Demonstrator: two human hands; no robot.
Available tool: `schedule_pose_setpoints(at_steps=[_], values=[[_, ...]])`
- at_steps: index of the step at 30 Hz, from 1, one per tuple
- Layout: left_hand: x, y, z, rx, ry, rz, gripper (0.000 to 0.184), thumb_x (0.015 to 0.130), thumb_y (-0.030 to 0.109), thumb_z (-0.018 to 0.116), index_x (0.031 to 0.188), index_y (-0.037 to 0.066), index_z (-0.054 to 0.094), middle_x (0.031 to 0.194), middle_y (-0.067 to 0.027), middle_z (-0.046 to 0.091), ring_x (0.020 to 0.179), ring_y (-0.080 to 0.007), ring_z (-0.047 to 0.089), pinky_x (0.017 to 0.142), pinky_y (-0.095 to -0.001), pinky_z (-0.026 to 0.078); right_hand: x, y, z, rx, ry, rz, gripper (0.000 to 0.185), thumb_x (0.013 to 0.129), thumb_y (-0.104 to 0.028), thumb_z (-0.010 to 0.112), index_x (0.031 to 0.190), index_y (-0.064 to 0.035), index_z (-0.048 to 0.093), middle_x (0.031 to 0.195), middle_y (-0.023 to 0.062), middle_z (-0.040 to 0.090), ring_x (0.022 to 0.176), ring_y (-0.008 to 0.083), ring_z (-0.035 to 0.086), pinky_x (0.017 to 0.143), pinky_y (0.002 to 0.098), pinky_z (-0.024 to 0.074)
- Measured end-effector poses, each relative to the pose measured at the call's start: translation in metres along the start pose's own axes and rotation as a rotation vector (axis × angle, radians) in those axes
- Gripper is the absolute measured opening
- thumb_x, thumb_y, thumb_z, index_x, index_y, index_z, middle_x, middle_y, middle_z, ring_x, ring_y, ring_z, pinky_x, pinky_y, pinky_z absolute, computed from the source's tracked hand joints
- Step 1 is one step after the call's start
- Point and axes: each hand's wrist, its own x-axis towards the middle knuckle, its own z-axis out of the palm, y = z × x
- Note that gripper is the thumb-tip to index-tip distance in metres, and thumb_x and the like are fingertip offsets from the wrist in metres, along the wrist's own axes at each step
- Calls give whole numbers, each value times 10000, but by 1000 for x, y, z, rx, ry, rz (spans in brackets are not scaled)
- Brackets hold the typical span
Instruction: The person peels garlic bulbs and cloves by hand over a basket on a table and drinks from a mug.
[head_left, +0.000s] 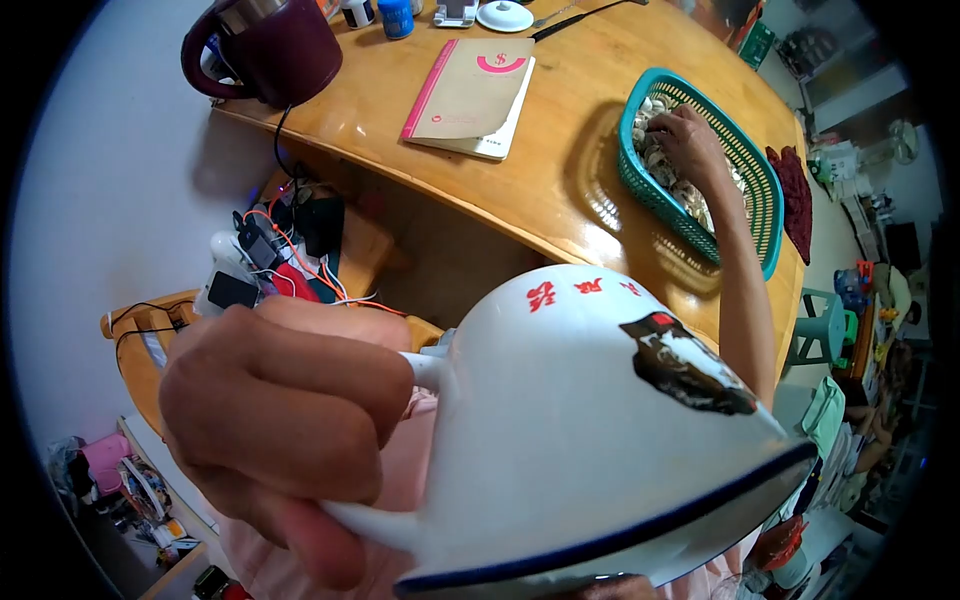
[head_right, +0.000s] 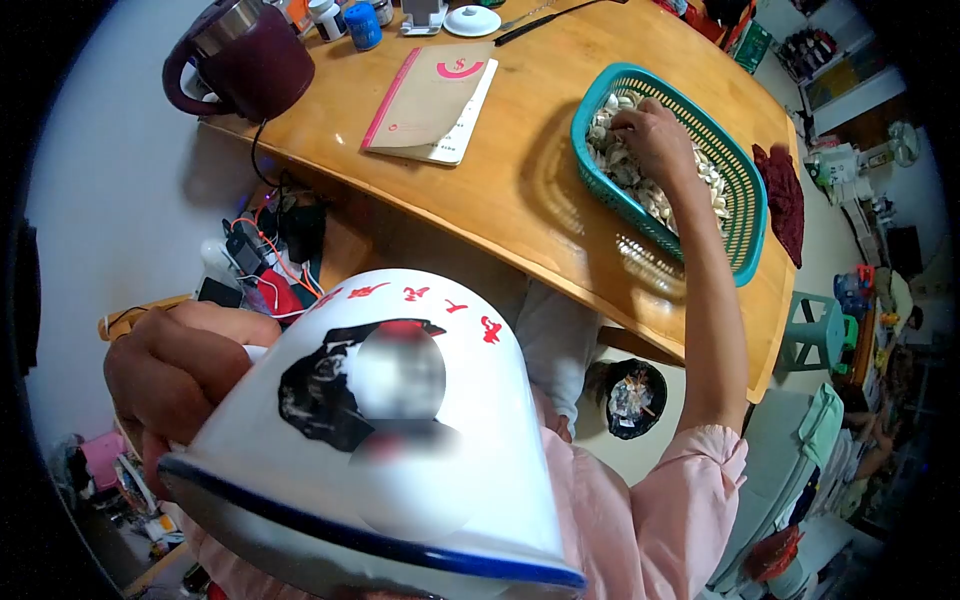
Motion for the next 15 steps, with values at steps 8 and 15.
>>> schedule_pose_setpoints(at_steps=[8, 15], values=[[-2, 17, -14, 223, -149, 16, 454, 884, 469, 591, 700, 55, 615, 685, -109, 635, 564, -198, 621, 464, -313, 496, 1, -3, 14, -201, -13, -1, 183, 816, -131, 578, 961, -77, 675, 907, 148, 619, 902, 341, 584, 806, 436, 468], [-2, 22, -12, 135, -54, 40, 413, 865, 448, 616, 693, 74, 628, 655, -60, 614, 524, -163, 612, 456, -303, 501, -3, 3, 13, -19, 79, 3, 129, 832, -163, 604, 886, -46, 619, 883, 159, 607, 889, 340, 581, 767, 440, 470]])
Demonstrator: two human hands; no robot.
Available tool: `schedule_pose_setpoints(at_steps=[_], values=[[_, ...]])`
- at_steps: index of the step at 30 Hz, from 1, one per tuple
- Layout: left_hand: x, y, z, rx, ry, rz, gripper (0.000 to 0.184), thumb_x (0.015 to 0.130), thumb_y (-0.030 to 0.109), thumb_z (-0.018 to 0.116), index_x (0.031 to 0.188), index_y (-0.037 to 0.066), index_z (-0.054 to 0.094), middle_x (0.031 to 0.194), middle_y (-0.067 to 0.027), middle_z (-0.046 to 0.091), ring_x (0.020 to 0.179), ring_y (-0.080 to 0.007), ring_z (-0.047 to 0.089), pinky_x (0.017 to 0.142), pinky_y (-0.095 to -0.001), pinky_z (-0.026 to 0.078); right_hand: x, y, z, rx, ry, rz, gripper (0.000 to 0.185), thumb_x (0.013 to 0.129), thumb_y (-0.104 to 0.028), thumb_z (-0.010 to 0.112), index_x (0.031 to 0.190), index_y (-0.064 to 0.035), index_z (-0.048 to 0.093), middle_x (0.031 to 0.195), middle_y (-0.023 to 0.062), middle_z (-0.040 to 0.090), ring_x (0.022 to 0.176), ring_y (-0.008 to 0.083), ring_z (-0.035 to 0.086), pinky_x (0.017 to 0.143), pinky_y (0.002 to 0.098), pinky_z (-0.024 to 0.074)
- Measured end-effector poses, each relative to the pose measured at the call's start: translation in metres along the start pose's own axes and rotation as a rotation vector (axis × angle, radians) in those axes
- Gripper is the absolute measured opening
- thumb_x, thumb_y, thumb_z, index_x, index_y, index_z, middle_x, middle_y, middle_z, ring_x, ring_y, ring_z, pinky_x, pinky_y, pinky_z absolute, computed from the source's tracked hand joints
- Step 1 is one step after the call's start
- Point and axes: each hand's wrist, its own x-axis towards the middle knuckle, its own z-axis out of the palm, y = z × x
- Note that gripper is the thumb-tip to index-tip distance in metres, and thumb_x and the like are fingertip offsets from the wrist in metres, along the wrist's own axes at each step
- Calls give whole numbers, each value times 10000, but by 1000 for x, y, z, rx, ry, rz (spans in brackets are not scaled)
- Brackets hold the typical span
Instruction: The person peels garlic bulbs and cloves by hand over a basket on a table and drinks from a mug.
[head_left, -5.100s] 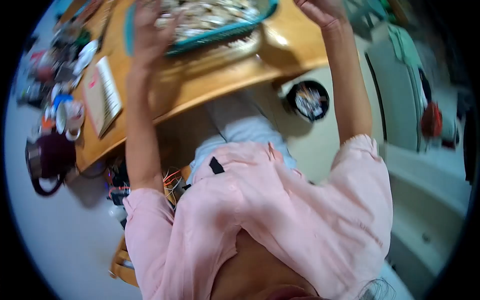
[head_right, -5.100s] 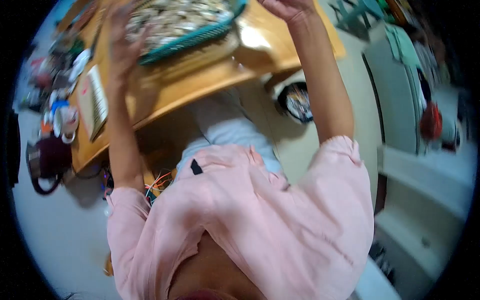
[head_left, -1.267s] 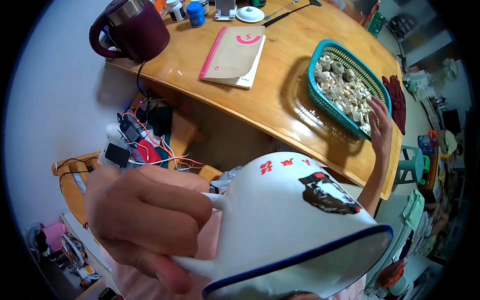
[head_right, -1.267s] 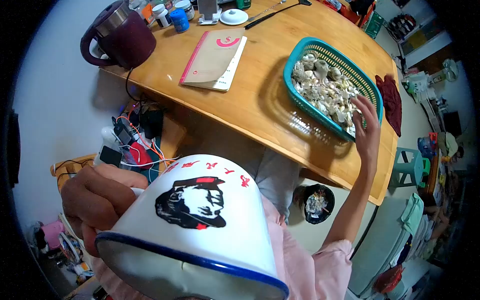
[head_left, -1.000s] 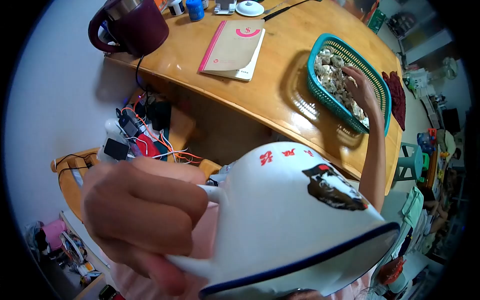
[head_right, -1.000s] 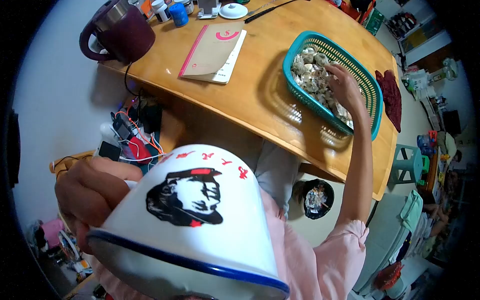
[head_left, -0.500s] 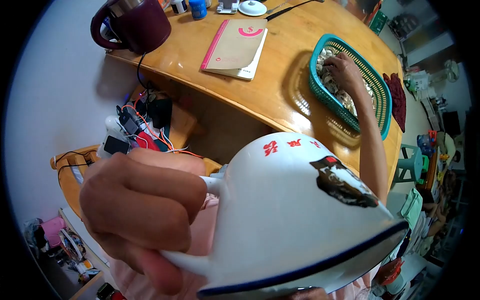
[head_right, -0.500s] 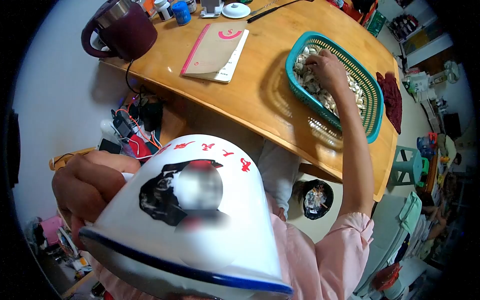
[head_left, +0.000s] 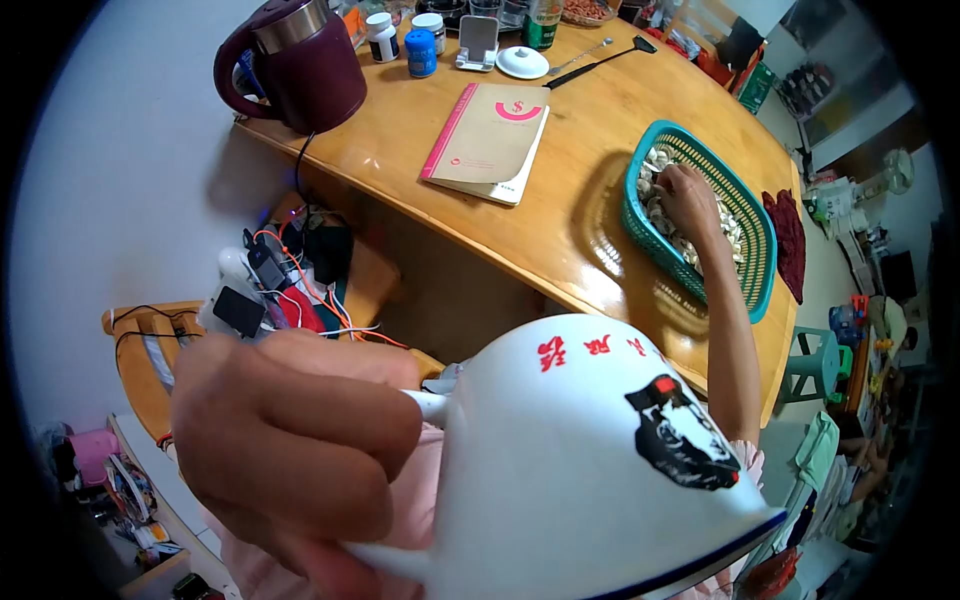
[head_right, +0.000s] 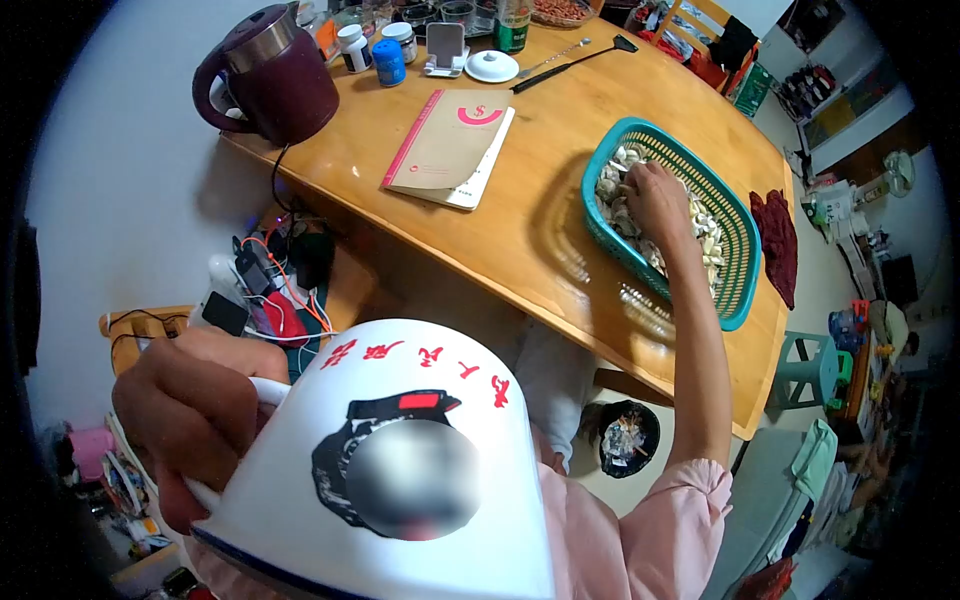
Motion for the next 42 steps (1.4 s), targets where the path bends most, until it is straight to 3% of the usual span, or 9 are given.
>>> schedule_pose_setpoints(at_steps=[13, 16, 18, 24, 27, 29, 33, 38, 42], values=[[-27, -24, -25, -125, -41, -183, 564, 911, 491, 545, 805, -61, 596, 737, -143, 571, 580, -241, 532, 507, -323, 396, -7, 15, -14, 544, 71, 279, 252, 879, -209, 634, 1058, -31, 627, 852, 81, 649, 805, 169, 603, 740, 319, 480], [-34, -36, -16, -194, 379, -576, 569, 929, 478, 529, 1006, -81, 603, 857, -98, 630, 686, -178, 607, 577, -278, 456, -20, 20, -21, 789, 85, 385, 262, 944, -272, 560, 1036, -30, 596, 858, 18, 608, 785, 120, 551, 720, 279, 451], [-34, -53, -12, -63, 606, -508, 547, 937, 473, 516, 1068, -54, 585, 840, -72, 620, 711, -165, 603, 589, -266, 451, -33, 17, -31, 872, 116, 437, 251, 972, -294, 511, 956, -47, 552, 738, -30, 483, 658, 68, 416, 586, 237, 351], [-34, -142, -82, -325, 696, -476, 376, 993, 379, 462, 716, 126, 427, 703, 15, 443, 629, -128, 440, 584, -283, 379, -69, 23, -43, 1193, 180, 506, 370, 984, -428, 461, 759, -134, 452, 624, -67, 357, 529, 44, 311, 463, 214, 245], [-39, -199, -119, -319, 720, -481, 379, 989, 388, 471, 719, 136, 385, 682, 30, 330, 646, -122, 369, 590, -284, 321, -81, 35, -42, 1614, 183, 607, 581, 961, -534, 408, 1137, -3, 565, 916, 74, 627, 734, 110, 551, 677, 245, 483], [-39, -227, -135, -277, 825, -471, 380, 985, 393, 480, 725, 137, 370, 686, 29, 287, 669, -127, 359, 603, -281, 316, -86, 37, -45, 1782, 127, 516, 727, 967, -564, 283, 1309, 62, 423, 1214, 186, 569, 1086, 222, 582, 954, 318, 492], [-42, -266, -160, -350, 835, -463, 385, 978, 377, 502, 727, 117, 370, 681, 13, 299, 690, -144, 385, 607, -270, 328, -94, 33, -49, 1791, 103, 521, 715, 986, -527, 215, 1335, 76, 374, 1262, 216, 530, 1184, 270, 537, 1026, 332, 460], [-46, -284, -172, -367, 836, -461, 383, 983, 373, 493, 730, 112, 372, 676, 8, 301, 705, -149, 408, 607, -268, 334, -95, 43, -42, 1823, 152, 502, 348, 965, -71, 459, 1274, 88, 455, 1216, 206, 562, 1094, 236, 602, 961, 306, 516], [-47, -291, -180, -387, 797, -463, 379, 981, 382, 490, 738, 111, 384, 682, 3, 331, 753, -153, 456, 640, -273, 374, -92, 37, -44, 1659, 217, 556, 318, 910, 23, 521, 1223, 79, 514, 1136, 188, 613, 1035, 229, 633, 925, 306, 538]])
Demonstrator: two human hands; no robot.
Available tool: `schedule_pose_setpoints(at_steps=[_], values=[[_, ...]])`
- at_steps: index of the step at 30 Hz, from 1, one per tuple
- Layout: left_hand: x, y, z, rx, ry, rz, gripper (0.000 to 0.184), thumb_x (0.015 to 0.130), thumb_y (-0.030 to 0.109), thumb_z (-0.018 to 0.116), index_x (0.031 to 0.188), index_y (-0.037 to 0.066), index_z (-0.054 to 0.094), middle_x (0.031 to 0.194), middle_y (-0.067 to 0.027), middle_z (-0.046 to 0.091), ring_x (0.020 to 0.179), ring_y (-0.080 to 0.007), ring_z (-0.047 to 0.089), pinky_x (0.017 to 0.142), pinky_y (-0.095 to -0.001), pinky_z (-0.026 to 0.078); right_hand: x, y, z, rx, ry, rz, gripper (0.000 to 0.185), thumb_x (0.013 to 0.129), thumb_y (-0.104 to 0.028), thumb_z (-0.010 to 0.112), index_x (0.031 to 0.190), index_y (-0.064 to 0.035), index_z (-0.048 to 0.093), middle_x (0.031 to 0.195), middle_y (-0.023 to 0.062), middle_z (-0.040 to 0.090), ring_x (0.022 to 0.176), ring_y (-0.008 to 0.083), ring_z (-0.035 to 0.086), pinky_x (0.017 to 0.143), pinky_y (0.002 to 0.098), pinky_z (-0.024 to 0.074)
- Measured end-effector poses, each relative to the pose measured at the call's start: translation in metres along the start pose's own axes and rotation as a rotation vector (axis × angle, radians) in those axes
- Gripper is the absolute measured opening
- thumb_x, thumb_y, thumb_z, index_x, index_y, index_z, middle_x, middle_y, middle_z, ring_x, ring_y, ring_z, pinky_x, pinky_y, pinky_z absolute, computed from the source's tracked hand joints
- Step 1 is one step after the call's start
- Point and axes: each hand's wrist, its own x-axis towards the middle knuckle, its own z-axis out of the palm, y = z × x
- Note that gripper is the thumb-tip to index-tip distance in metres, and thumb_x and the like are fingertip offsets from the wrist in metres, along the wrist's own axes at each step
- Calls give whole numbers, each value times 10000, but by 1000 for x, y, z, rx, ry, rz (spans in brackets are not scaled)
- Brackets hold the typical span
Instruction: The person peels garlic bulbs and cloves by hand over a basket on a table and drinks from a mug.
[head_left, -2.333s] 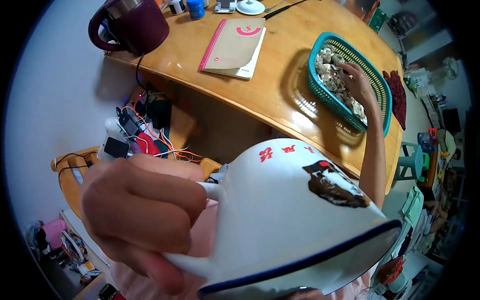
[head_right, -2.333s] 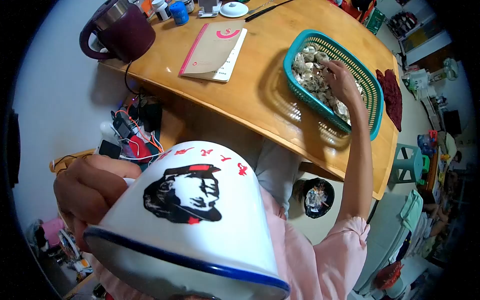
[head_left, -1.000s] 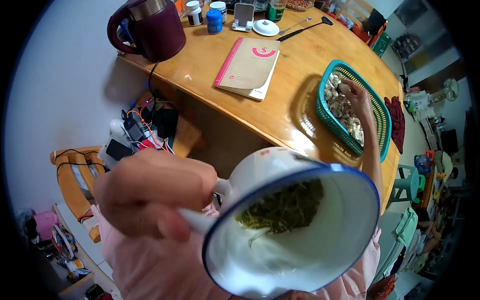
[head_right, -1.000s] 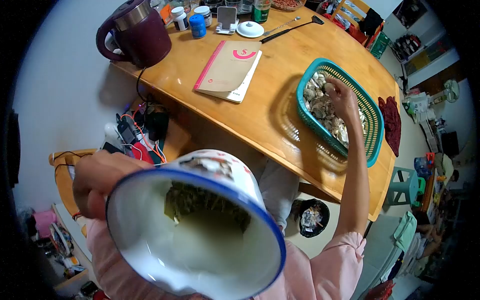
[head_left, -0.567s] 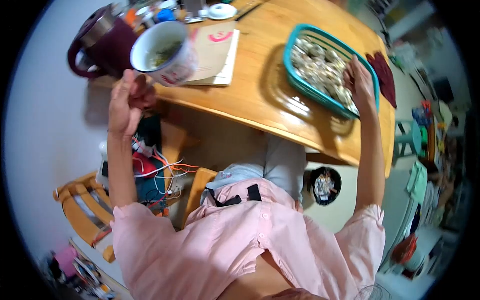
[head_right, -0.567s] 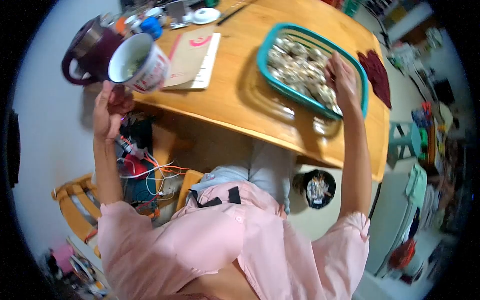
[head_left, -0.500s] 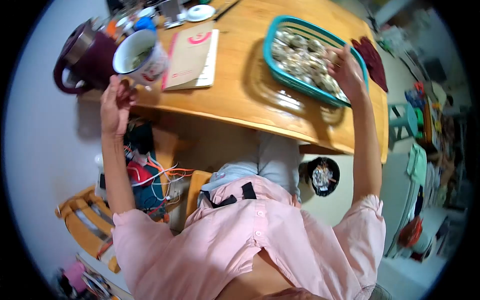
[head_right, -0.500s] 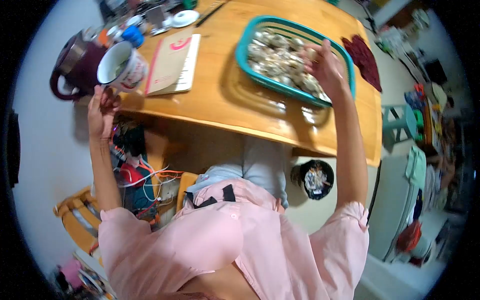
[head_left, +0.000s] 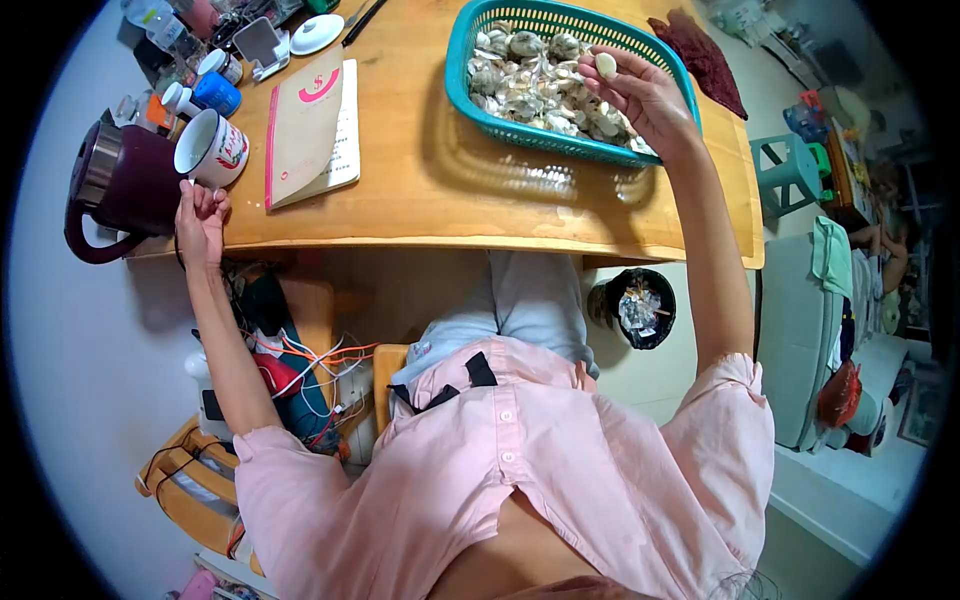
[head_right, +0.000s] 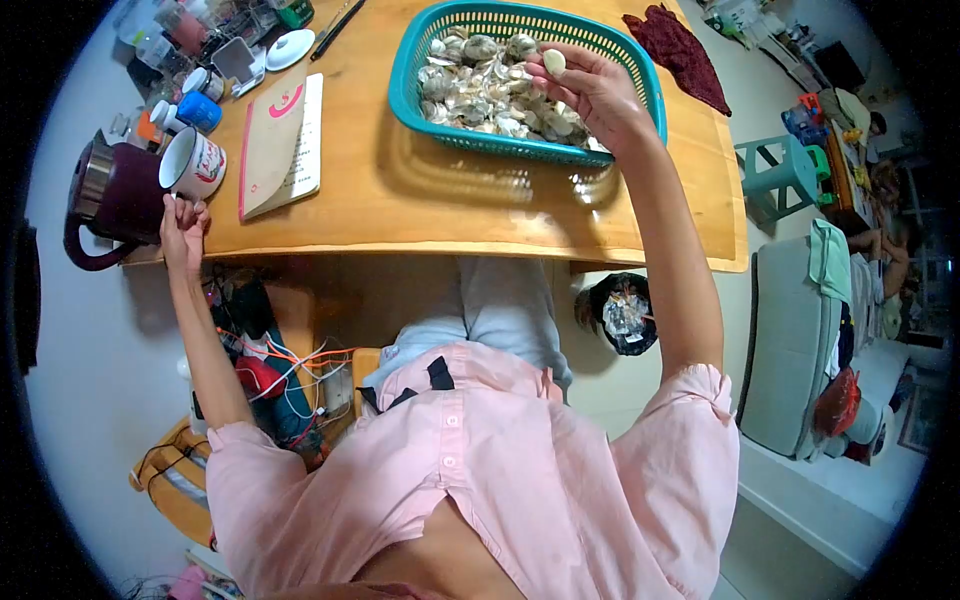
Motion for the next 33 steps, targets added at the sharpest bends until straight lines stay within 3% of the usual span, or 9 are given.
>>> schedule_pose_setpoints(at_steps=[7, 8, 9, 11, 13, 16, 21, 31, 33], values=[[-3, 30, 1, 753, 232, -176, 372, 973, 422, 489, 997, 56, 550, 819, -37, 525, 780, -120, 552, 648, -261, 442, -4, 2, -1, -306, 75, -98, 291, 929, -79, 525, 1211, -43, 587, 1095, 73, 643, 987, 128, 618, 876, 266, 508], [-3, 30, -3, 1106, 320, 35, 409, 963, 416, 509, 1090, 33, 568, 848, -40, 564, 810, -136, 575, 702, -269, 465, -6, 3, 2, -265, 101, -108, 285, 918, -88, 535, 1193, -61, 601, 1022, 26, 630, 945, 93, 594, 849, 242, 490], [6, 29, -21, 1700, 388, 613, 415, 945, 396, 550, 1128, 25, 588, 914, -48, 617, 846, -143, 589, 756, -269, 476, -6, 4, 6, -211, 133, -130, 235, 907, -95, 562, 1128, -31, 613, 892, 16, 600, 853, 83, 578, 789, 249, 497], [-22, 38, 60, 1429, 517, 591, 348, 935, 305, 587, 1125, 14, 603, 1019, -54, 638, 892, -148, 593, 790, -264, 471, -3, 8, 0, -243, 124, -118, 212, 898, -131, 600, 1076, -21, 631, 780, -15, 550, 762, 72, 547, 736, 232, 482], [-38, 28, 145, 946, 197, 604, 255, 930, 182, 594, 1116, 8, 609, 1037, -67, 645, 924, -127, 594, 794, -251, 466, 2, 7, -4, -362, 87, -99, 202, 893, -156, 617, 1042, -23, 646, 753, -24, 551, 730, 70, 544, 701, 228, 471], [-44, 9, 248, 1011, -452, 556, 183, 906, 49, 579, 1074, -10, 624, 988, -53, 645, 847, -102, 576, 757, -240, 464, 6, 8, 0, -654, 50, -111, 202, 890, -202, 640, 996, -33, 672, 765, -21, 600, 744, 74, 569, 706, 226, 463], [14, -60, 351, 1061, -940, 596, 227, 816, 10, 613, 1041, 28, 639, 894, -94, 627, 721, -184, 567, 667, -304, 465, 7, 8, 8, -1161, 178, -174, 214, 882, -225, 635, 1006, -62, 696, 818, 17, 664, 763, 103, 601, 690, 284, 486], [83, -130, 434, 1412, -1047, 593, 351, 788, 15, 564, 1125, 79, 634, 1106, -130, 634, 1033, -327, 579, 881, -412, 464, 32, 17, -13, -956, 227, -278, 210, 954, -160, 539, 1109, -38, 613, 937, 42, 649, 859, 94, 584, 753, 261, 469], [83, -136, 436, 1386, -1028, 704, 258, 782, 56, 587, 1030, 77, 656, 1049, -133, 630, 995, -332, 589, 837, -418, 477, 35, 18, -16, -890, 277, -344, 197, 901, -147, 554, 1052, -51, 637, 939, 125, 683, 854, 238, 660, 773, 354, 504]])
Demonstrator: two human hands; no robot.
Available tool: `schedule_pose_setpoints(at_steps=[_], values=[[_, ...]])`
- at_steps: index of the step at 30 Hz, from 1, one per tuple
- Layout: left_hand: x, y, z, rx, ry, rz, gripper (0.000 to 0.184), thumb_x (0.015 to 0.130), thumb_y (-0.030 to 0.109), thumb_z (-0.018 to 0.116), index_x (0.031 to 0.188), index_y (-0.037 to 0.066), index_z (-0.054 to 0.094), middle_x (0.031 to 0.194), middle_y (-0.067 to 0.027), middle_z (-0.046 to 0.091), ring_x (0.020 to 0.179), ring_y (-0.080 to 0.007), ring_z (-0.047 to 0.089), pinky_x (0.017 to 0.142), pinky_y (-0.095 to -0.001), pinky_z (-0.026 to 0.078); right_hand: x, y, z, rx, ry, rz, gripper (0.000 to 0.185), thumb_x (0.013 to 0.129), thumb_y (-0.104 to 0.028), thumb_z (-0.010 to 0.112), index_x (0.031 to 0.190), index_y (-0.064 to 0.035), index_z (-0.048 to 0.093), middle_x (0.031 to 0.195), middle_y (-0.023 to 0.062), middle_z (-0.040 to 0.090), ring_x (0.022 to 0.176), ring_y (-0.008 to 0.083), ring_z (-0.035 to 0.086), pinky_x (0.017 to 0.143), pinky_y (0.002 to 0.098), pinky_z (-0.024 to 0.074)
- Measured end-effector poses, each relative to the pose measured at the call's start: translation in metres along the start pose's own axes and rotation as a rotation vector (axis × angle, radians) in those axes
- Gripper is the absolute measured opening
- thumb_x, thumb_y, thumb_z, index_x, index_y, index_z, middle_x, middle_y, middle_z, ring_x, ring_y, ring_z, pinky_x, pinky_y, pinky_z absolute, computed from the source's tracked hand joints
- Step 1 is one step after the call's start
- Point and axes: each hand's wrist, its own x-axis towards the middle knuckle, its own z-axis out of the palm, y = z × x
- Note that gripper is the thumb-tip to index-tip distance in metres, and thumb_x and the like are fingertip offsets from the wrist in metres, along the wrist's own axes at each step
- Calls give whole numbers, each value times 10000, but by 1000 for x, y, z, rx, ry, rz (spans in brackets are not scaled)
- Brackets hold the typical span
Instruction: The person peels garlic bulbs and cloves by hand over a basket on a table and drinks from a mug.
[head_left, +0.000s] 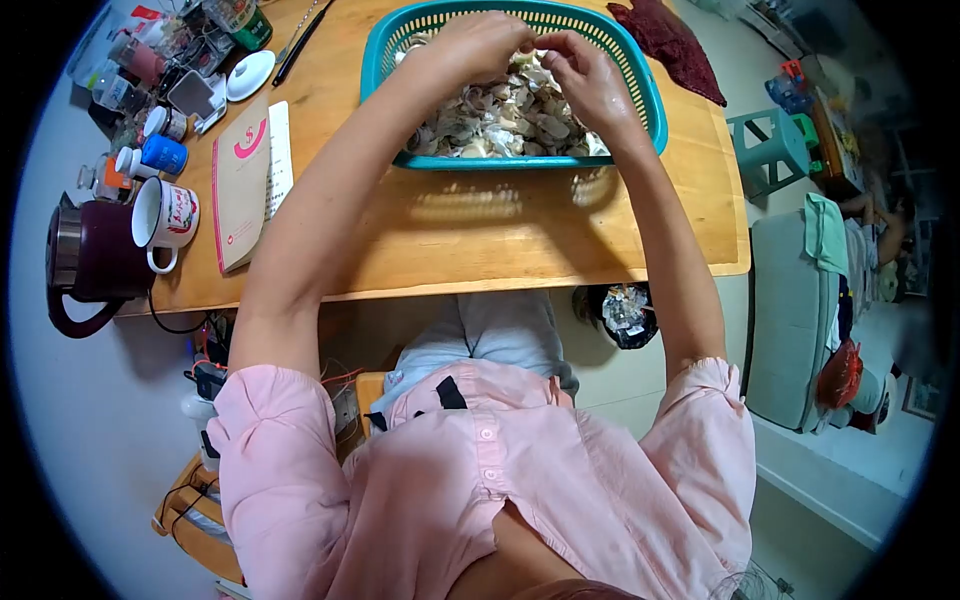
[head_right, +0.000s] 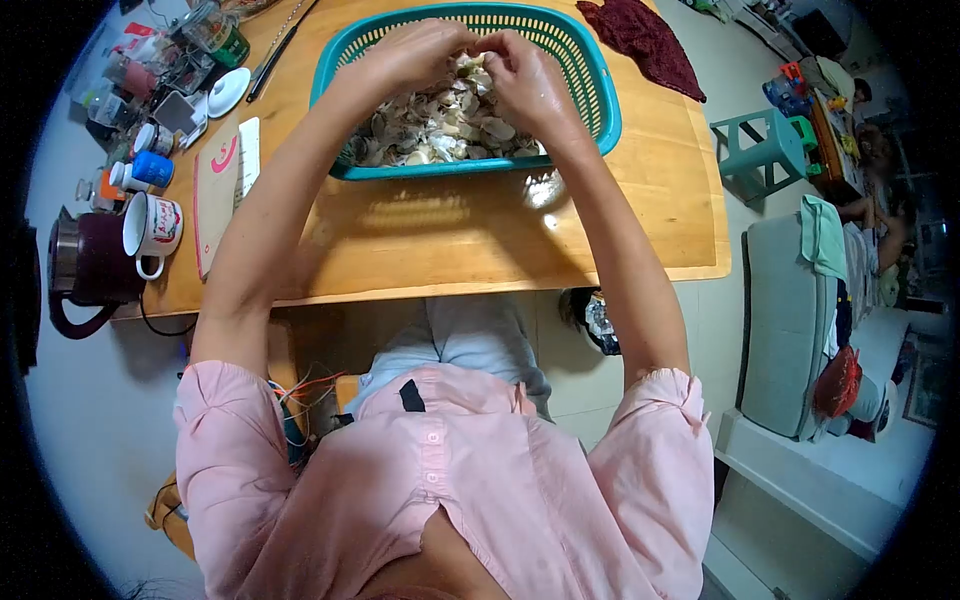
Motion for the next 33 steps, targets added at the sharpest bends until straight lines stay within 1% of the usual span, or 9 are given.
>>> schedule_pose_setpoints(at_steps=[3, 8, 10, 15, 17, 20, 26, 30, 33], values=[[-3, 2, 1, 284, 53, 82, 82, 752, 106, 627, 817, 58, 615, 904, -127, 579, 890, -327, 599, 719, -436, 476, 5, 9, -4, 100, 15, -3, 212, 896, -149, 564, 1059, -36, 638, 902, 104, 684, 820, 179, 649, 746, 313, 500], [-11, 10, -12, 268, 57, 53, 83, 751, 122, 629, 798, 58, 603, 906, -109, 580, 892, -316, 596, 717, -430, 469, 14, -18, -25, 132, -135, 194, 205, 921, -70, 546, 1113, -13, 595, 936, 70, 638, 886, 142, 606, 804, 285, 506], [-12, 13, -18, 215, -1, -44, 90, 770, 139, 644, 826, 72, 623, 915, -93, 584, 911, -302, 598, 732, -420, 472, 16, -23, -32, 104, -119, 112, 173, 909, -85, 566, 1055, -17, 629, 909, 44, 630, 839, 116, 594, 752, 251, 489], [-6, -26, -27, -445, 194, -36, 164, 841, 135, 669, 966, 31, 648, 888, -62, 676, 817, -194, 663, 700, -310, 517, 27, -18, -37, 136, -200, 73, 235, 872, -133, 620, 1069, -14, 668, 876, 40, 688, 779, 90, 612, 671, 259, 488], [-20, -2, -50, -1107, 149, -271, 206, 875, 129, 649, 1014, -18, 615, 870, -59, 658, 782, -133, 651, 671, -241, 522, 27, -28, -39, 242, -253, 115, 261, 887, -153, 612, 1108, -19, 651, 884, 28, 687, 790, 74, 601, 673, 234, 476], [-25, 12, -61, -1181, 151, -265, 246, 884, 131, 641, 1067, -25, 589, 860, -74, 657, 729, -120, 644, 652, -213, 526, 30, -44, -40, 406, -237, 86, 272, 900, -169, 599, 1117, -11, 641, 883, 31, 685, 789, 70, 592, 666, 221, 469], [-19, 13, -62, -1111, 282, -203, 194, 888, 154, 650, 974, -19, 641, 801, -43, 647, 670, -80, 590, 593, -199, 478, 48, -52, -37, 349, -207, 81, 308, 864, -217, 692, 1091, -17, 637, 884, 3, 654, 773, 42, 564, 664, 191, 431], [-17, -9, -58, -928, 349, -216, 150, 872, 145, 667, 945, 15, 653, 772, -5, 634, 671, -60, 567, 592, -207, 468, 57, -43, -34, 234, -141, -75, 269, 842, -213, 703, 1010, -8, 661, 843, 68, 670, 745, 109, 606, 630, 259, 487], [-30, -29, -70, -522, 274, -257, 190, 819, 133, 697, 965, 18, 663, 753, -21, 634, 667, -91, 584, 592, -251, 471, 65, -40, -49, 265, -251, -105, 272, 882, -210, 675, 1048, 2, 631, 878, -4, 627, 823, 65, 581, 735, 198, 471]])
